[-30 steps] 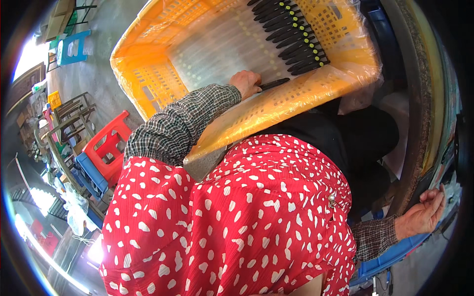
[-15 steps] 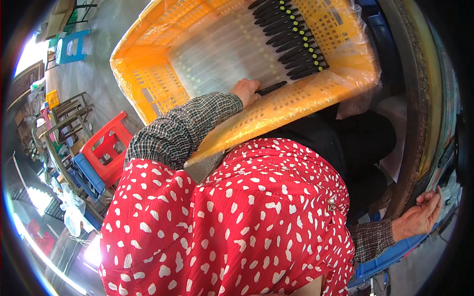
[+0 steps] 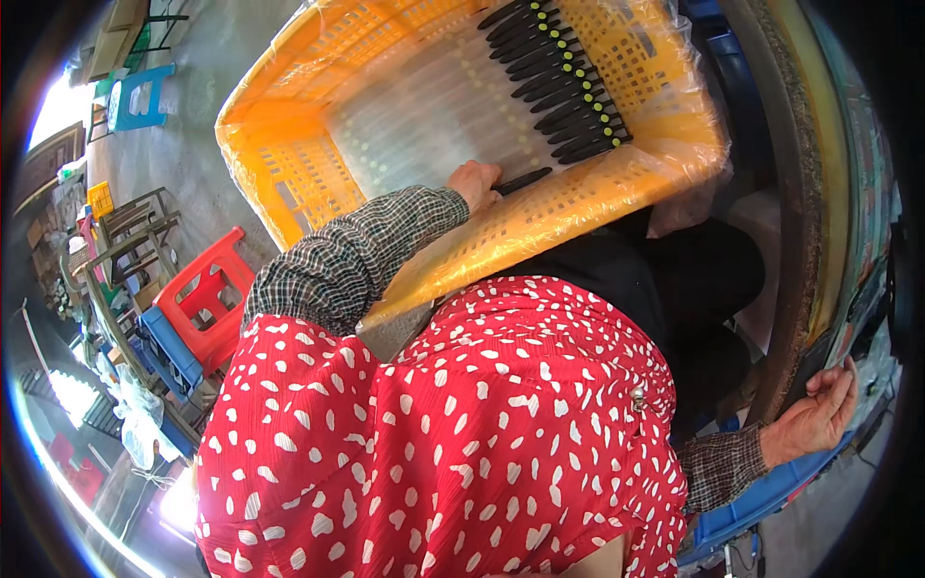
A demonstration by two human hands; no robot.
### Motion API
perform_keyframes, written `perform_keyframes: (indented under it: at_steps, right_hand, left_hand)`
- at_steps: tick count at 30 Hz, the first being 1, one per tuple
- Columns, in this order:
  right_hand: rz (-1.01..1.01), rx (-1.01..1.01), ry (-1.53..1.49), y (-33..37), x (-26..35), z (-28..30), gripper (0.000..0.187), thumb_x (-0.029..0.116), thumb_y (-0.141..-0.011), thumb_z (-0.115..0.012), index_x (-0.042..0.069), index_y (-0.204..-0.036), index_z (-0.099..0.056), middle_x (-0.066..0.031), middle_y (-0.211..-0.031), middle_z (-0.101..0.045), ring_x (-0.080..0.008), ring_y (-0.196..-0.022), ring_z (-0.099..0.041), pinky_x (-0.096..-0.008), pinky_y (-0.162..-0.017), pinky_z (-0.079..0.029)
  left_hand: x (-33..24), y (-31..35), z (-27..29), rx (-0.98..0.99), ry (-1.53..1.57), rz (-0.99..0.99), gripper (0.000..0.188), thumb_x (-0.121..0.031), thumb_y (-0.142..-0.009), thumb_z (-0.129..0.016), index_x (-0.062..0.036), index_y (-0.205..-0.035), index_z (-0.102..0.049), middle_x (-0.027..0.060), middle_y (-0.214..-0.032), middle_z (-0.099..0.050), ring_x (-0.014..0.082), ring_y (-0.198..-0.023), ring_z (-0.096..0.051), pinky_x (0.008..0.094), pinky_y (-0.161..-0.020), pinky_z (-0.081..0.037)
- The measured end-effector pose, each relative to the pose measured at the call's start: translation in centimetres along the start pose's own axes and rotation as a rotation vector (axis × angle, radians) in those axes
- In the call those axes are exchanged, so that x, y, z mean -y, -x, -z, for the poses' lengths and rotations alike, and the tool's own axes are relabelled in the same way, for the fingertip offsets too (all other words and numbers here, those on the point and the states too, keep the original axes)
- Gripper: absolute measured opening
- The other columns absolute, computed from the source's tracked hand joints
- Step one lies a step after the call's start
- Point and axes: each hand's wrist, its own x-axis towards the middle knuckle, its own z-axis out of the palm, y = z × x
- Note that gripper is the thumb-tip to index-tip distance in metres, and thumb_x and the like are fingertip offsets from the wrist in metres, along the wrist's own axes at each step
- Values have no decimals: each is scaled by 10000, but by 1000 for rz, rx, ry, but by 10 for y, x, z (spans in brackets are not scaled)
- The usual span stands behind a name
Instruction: The person assembles small plastic parts by hand, taking them from plastic bags and bins.
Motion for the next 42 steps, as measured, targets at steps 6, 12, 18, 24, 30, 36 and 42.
perform_keyframes:
  at_steps: [6, 12, 18, 24, 30, 36, 42]
  right_hand:
    - [19, -26, 2, 4, -3, -5, 219, 78, -949, -520, -65, -1092, -607, -50, -786, -566, -79, -655, -478, -203, -561, -379]
    - [66, -7, -28, 2, -6, -4, 205, 62, -942, -530, -73, -1068, -619, -52, -757, -571, -81, -638, -486, -197, -538, -383]
    - [71, -112, 44, 7, 8, -12, 179, 37, -923, -528, -68, -1029, -627, -26, -674, -532, -68, -559, -450, -185, -506, -346]
    - [6, -79, -21, 3, 15, -20, 140, 11, -895, -551, -24, -998, -639, 3, -666, -526, -46, -548, -461, -169, -513, -350]
    - [17, -51, -34, 7, 19, -8, 112, 32, -887, -589, -20, -966, -650, 0, -699, -564, -34, -558, -501, -162, -506, -378]
    - [11, -75, -17, 16, 24, 7, 109, 35, -881, -599, -26, -958, -646, -10, -718, -572, -37, -568, -510, -169, -500, -388]
    - [13, -127, 4, 20, 20, 22, 115, 41, -871, -612, -33, -951, -647, -30, -747, -589, -54, -583, -524, -188, -504, -410]
  left_hand:
    - [-20, 0, 35, -20, -24, 70, 261, -220, -756, -701, -40, -937, -645, 199, -902, -659, 363, -897, -626, 440, -773, -498]
    - [-18, -10, 42, -22, -77, 28, 254, -216, -773, -674, -46, -958, -644, 193, -913, -662, 357, -899, -630, 433, -776, -503]
    - [-44, -23, 54, -137, -43, -121, 215, -206, -780, -610, -47, -918, -651, 195, -857, -655, 357, -845, -634, 434, -757, -498]
    - [-100, -8, 118, -353, 130, -246, 187, -162, -781, -655, -14, -895, -645, 173, -780, -637, 294, -677, -632, 363, -631, -503]
    - [-217, 10, 188, -533, 205, -494, 98, -33, -791, -642, 7, -880, -631, 147, -771, -616, 271, -668, -620, 313, -606, -488]
    - [-309, 15, 236, -689, -28, -846, 106, 12, -810, -636, 4, -915, -646, 90, -784, -622, 146, -618, -581, 239, -572, -465]
    - [-362, 3, 234, -651, -99, -992, 107, -13, -794, -664, 6, -898, -644, 100, -771, -616, 175, -595, -575, 267, -540, -461]
